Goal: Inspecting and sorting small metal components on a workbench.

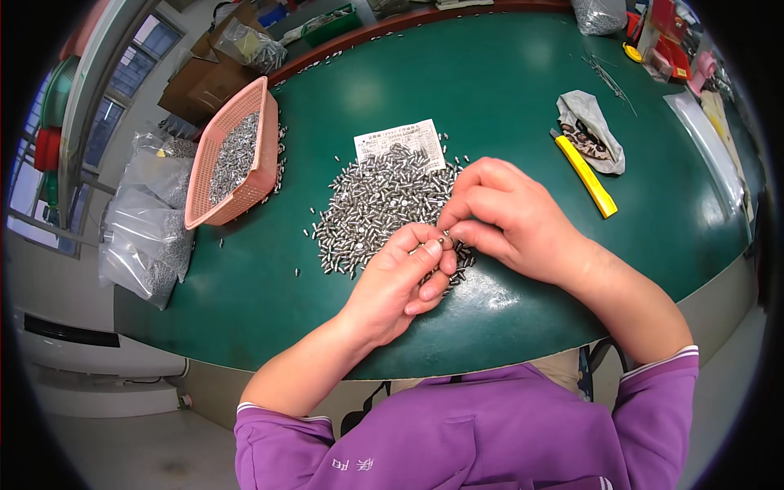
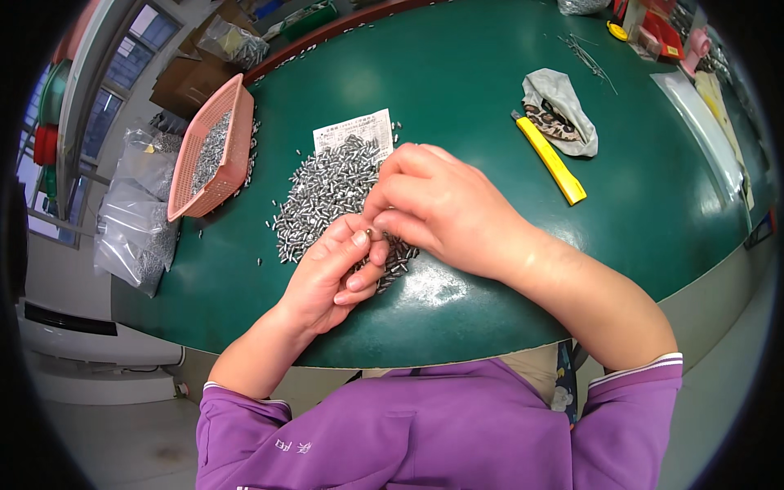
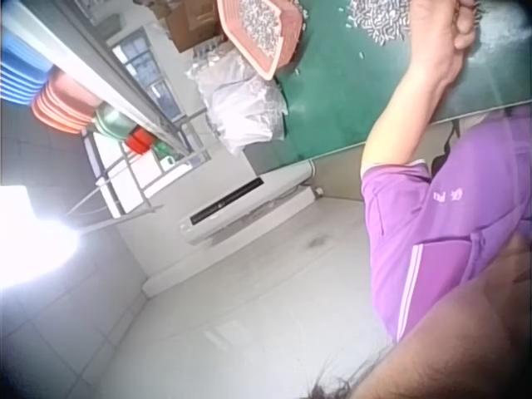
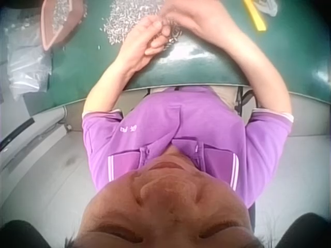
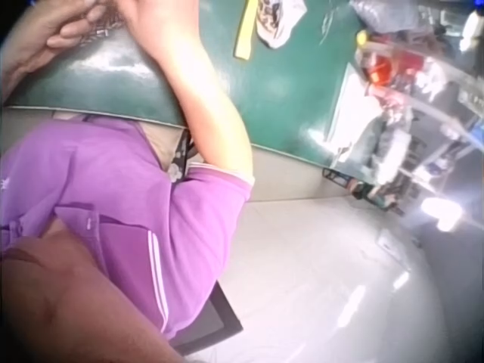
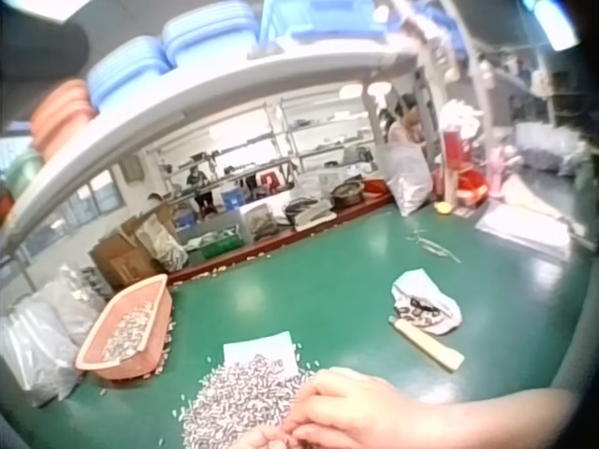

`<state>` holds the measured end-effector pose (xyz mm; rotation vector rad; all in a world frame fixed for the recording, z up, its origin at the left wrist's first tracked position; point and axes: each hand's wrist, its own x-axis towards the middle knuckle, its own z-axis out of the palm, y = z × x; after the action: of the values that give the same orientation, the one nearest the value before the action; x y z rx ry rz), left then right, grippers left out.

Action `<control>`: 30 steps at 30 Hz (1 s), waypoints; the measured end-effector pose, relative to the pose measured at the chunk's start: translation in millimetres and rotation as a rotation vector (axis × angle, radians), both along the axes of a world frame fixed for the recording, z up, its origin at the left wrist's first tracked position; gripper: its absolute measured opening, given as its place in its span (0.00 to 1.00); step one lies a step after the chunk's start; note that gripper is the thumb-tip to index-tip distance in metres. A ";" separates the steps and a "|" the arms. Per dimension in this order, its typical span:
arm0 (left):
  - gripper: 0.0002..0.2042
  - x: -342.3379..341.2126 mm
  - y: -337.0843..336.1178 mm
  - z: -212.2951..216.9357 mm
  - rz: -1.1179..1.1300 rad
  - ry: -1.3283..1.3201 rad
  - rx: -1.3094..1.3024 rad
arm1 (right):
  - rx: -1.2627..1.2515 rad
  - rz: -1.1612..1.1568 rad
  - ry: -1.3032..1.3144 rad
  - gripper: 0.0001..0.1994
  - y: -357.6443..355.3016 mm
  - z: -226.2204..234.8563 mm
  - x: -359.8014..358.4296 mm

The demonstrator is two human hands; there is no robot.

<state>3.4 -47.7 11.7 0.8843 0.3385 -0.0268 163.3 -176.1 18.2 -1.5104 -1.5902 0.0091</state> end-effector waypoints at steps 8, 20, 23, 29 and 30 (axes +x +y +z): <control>0.12 -1.7 0.8 2.2 0.006 -0.008 0.018 | -0.173 -0.186 -0.120 0.08 -1.1 -16.3 13.4; 0.10 -2.5 2.9 -0.7 -0.003 -0.013 -0.008 | -0.243 -0.173 -0.170 0.06 -3.5 -15.8 14.3; 0.11 -0.7 -1.6 2.8 0.039 0.032 0.041 | -0.271 -0.163 -0.181 0.06 -3.8 -17.2 16.4; 0.08 -2.1 2.4 0.4 -0.018 -0.016 -0.018 | -0.306 -0.178 -0.231 0.07 -4.0 -13.8 16.3; 0.08 -2.1 2.5 0.8 -0.015 -0.016 -0.018 | -0.305 -0.176 -0.231 0.07 -2.8 -11.8 14.3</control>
<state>1.3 -45.2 12.5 0.8692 0.3160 -0.0369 177.6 -178.9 6.4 -1.9434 -1.6871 -0.0243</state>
